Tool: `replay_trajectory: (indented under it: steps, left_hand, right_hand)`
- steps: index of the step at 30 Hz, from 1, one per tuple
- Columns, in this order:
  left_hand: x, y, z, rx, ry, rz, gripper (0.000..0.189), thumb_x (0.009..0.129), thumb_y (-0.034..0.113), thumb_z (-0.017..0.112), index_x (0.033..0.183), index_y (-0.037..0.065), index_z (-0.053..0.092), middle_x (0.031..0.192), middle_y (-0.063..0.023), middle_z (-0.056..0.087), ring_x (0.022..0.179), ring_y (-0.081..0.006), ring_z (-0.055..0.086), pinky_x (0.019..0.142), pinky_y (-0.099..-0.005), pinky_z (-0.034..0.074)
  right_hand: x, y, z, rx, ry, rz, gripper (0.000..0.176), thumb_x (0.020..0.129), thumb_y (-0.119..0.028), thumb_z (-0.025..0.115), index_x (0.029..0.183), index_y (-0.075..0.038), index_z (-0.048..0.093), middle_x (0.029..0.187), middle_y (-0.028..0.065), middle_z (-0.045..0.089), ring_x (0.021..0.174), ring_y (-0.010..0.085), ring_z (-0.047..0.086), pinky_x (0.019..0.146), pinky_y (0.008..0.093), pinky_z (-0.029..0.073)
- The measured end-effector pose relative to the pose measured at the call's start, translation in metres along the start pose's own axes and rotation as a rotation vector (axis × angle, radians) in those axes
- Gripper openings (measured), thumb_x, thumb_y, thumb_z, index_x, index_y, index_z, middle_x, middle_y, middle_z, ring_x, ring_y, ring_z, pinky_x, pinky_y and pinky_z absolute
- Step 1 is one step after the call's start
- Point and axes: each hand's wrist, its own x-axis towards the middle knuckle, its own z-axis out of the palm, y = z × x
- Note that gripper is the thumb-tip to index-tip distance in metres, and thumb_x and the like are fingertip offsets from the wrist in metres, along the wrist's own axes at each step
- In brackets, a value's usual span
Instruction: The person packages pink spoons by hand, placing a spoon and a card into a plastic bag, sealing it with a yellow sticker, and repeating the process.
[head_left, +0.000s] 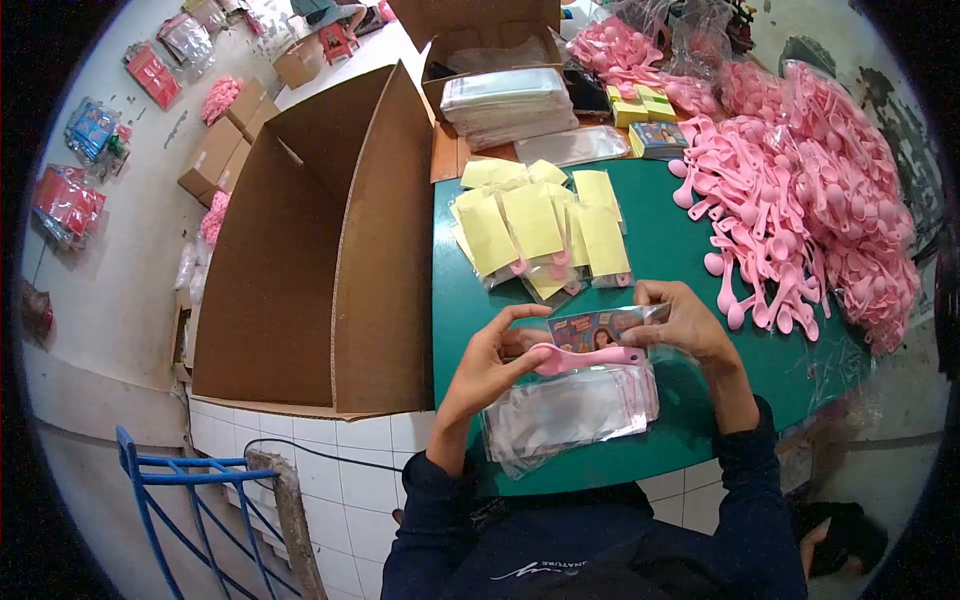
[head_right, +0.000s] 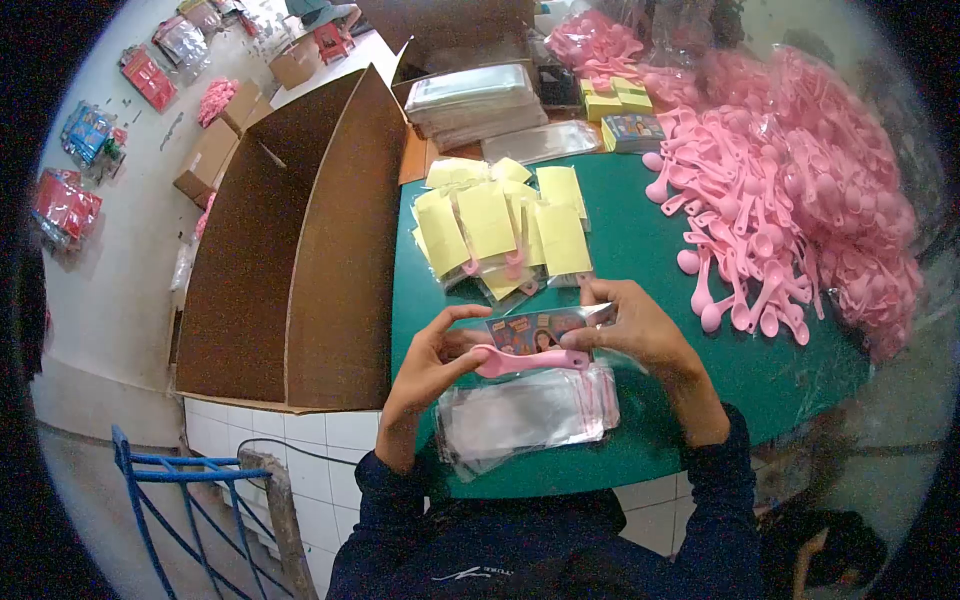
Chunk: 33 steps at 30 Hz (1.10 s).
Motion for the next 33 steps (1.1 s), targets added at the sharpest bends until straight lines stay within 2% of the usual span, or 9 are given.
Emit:
replay_trajectory:
  steps: [6,12,15,18,19,21,23,27,33]
  left_hand:
    - [0.002,-0.001,0.010,-0.093,0.095,-0.051,0.049,0.082,0.006,0.065,0.125,0.003,0.044,0.088,-0.0063,0.064,0.082,-0.0101,0.060,0.074,-0.0237,0.048]
    - [0.003,-0.007,0.007,-0.114,-0.035,-0.064,0.050,0.084,0.006,0.064,0.129,0.005,0.041,0.080,-0.0006,0.058,0.075,-0.0054,0.052,0.067,-0.0224,0.046]
    - [0.005,-0.015,0.004,-0.105,0.015,-0.072,0.052,0.084,0.007,0.064,0.130,0.005,0.039,0.081,-0.0033,0.061,0.079,-0.0083,0.057,0.069,-0.0244,0.049]
    - [0.002,-0.018,0.015,0.239,0.289,0.107,0.055,0.084,0.008,0.063,0.132,0.005,0.036,0.088,-0.0101,0.065,0.088,-0.0180,0.063,0.077,-0.0298,0.051]
    - [-0.004,-0.015,0.019,0.480,0.317,0.147,0.052,0.090,0.010,0.055,0.136,0.007,0.029,0.099,-0.0170,0.063,0.094,-0.0242,0.063,0.076,-0.0313,0.052]
    - [-0.020,-0.007,0.029,0.195,0.148,-0.090,0.050,0.095,0.013,0.045,0.138,0.009,0.022,0.104,-0.0198,0.060,0.097,-0.0255,0.062,0.077,-0.0322,0.052]
    - [-0.040,-0.006,0.038,-0.067,-0.095,-0.267,0.050,0.100,0.019,0.028,0.142,0.014,0.003,0.111,-0.0233,0.057,0.102,-0.0276,0.060,0.078,-0.0339,0.051]
    - [-0.070,-0.027,0.052,-0.305,-0.075,-0.312,0.060,0.099,0.017,0.032,0.142,0.012,-0.011,0.111,-0.0224,0.058,0.100,-0.0277,0.061,0.081,-0.0353,0.052]
    - [-0.070,-0.037,0.065,-0.195,-0.060,-0.253,0.059,0.098,0.014,0.035,0.143,0.010,-0.004,0.112,-0.0209,0.059,0.102,-0.0258,0.060,0.084,-0.0339,0.050]
  right_hand:
    - [-0.001,0.006,-0.007,-0.055,-0.032,0.087,0.019,0.074,-0.010,0.074,0.072,-0.003,0.056,0.073,0.0020,0.061,0.069,0.0055,0.055,0.061,0.0215,0.044]
    - [0.004,0.029,-0.006,-0.157,0.119,-0.005,0.018,0.073,-0.007,0.073,0.075,-0.003,0.056,0.072,0.0013,0.059,0.065,0.0060,0.054,0.059,0.0204,0.042]
    - [0.001,0.010,-0.004,-0.152,0.025,-0.059,0.019,0.074,-0.015,0.074,0.081,-0.001,0.062,0.073,0.0009,0.058,0.068,0.0066,0.053,0.058,0.0235,0.043]
    - [-0.009,0.000,-0.006,-0.110,0.057,-0.040,0.022,0.075,-0.016,0.072,0.088,0.000,0.064,0.077,0.0037,0.063,0.075,0.0092,0.058,0.066,0.0248,0.047]
    - [-0.015,-0.006,-0.001,-0.209,0.095,-0.066,0.023,0.076,-0.016,0.071,0.091,0.000,0.064,0.083,0.0056,0.063,0.079,0.0119,0.059,0.070,0.0262,0.047]
    - [-0.026,-0.016,0.016,-0.403,0.172,-0.118,0.026,0.077,-0.015,0.069,0.098,-0.001,0.062,0.093,0.0094,0.064,0.086,0.0173,0.061,0.076,0.0289,0.048]
    - [-0.033,-0.014,0.029,-0.545,-0.045,-0.340,0.033,0.077,-0.015,0.068,0.106,-0.002,0.058,0.104,0.0129,0.060,0.094,0.0235,0.059,0.081,0.0320,0.047]
    - [-0.048,-0.006,0.040,-0.685,-0.273,-0.384,0.043,0.076,-0.016,0.067,0.115,-0.005,0.052,0.113,0.0153,0.052,0.102,0.0323,0.053,0.085,0.0376,0.044]
    - [-0.053,0.015,0.048,-0.932,-0.256,-0.371,0.027,0.075,-0.014,0.065,0.096,-0.004,0.052,0.095,0.0144,0.050,0.092,0.0335,0.051,0.078,0.0408,0.043]
